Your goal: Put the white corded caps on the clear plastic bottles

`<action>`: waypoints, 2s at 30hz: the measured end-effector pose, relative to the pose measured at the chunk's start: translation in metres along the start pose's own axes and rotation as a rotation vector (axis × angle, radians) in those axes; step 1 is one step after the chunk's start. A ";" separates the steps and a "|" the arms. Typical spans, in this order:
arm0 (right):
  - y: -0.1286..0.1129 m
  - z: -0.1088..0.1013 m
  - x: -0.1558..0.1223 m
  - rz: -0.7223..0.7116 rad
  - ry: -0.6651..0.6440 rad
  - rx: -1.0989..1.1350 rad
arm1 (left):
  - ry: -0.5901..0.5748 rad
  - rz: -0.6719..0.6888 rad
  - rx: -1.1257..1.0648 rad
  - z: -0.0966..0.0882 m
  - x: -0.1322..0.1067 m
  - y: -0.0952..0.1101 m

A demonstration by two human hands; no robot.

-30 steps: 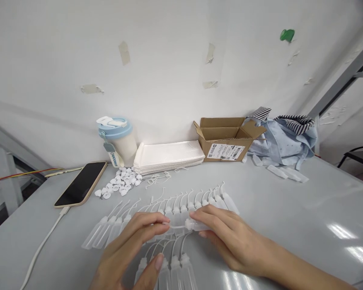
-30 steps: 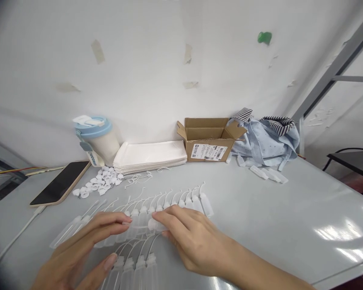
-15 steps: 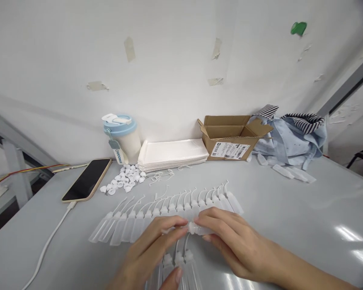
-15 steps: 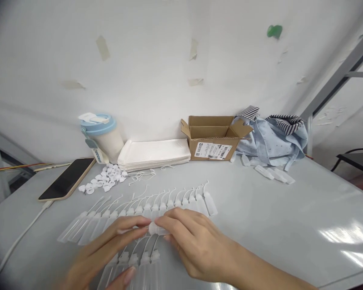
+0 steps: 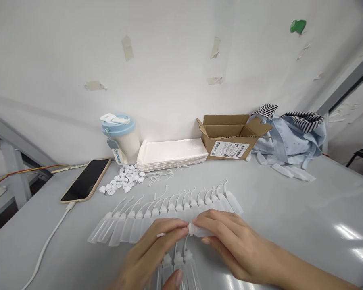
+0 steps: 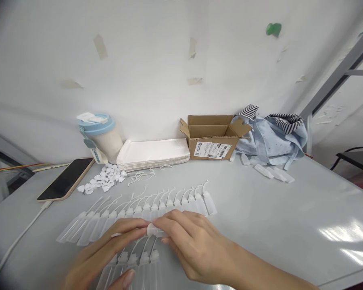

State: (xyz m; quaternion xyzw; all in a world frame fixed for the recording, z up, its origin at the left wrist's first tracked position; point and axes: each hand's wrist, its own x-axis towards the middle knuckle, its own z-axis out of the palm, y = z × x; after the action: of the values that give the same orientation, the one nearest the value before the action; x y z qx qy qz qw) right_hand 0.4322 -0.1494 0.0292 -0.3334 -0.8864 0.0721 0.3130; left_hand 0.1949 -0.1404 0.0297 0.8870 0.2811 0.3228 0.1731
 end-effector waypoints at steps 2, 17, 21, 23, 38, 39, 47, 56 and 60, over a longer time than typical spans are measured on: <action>0.000 0.000 0.000 -0.003 -0.003 0.000 | 0.020 -0.011 0.008 0.000 0.000 0.001; 0.000 -0.002 0.001 -0.031 -0.072 -0.002 | 0.022 -0.014 -0.007 0.003 0.000 0.002; 0.004 -0.001 -0.002 -0.041 -0.133 -0.013 | 0.039 0.016 -0.022 0.005 -0.001 0.002; 0.005 0.000 -0.002 -0.044 -0.131 -0.016 | 0.040 0.029 -0.002 0.005 -0.001 0.002; 0.001 -0.002 0.000 0.037 0.009 -0.007 | 0.081 0.065 -0.033 0.011 0.003 0.000; 0.001 -0.002 0.000 0.035 0.011 -0.001 | 0.087 0.062 -0.035 0.012 0.003 0.000; 0.002 0.004 -0.002 0.086 0.068 0.040 | 0.033 0.090 0.047 0.011 0.003 -0.004; -0.004 0.008 0.001 0.412 0.147 0.252 | 0.033 0.140 0.164 0.012 -0.001 0.000; -0.008 0.011 0.001 0.511 0.081 0.353 | 0.013 0.207 0.279 0.010 0.001 0.002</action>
State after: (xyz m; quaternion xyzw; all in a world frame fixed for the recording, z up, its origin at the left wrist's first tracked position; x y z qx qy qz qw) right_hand 0.4202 -0.1540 0.0240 -0.4884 -0.7344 0.2881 0.3729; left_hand 0.2028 -0.1430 0.0242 0.9245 0.2316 0.3024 0.0123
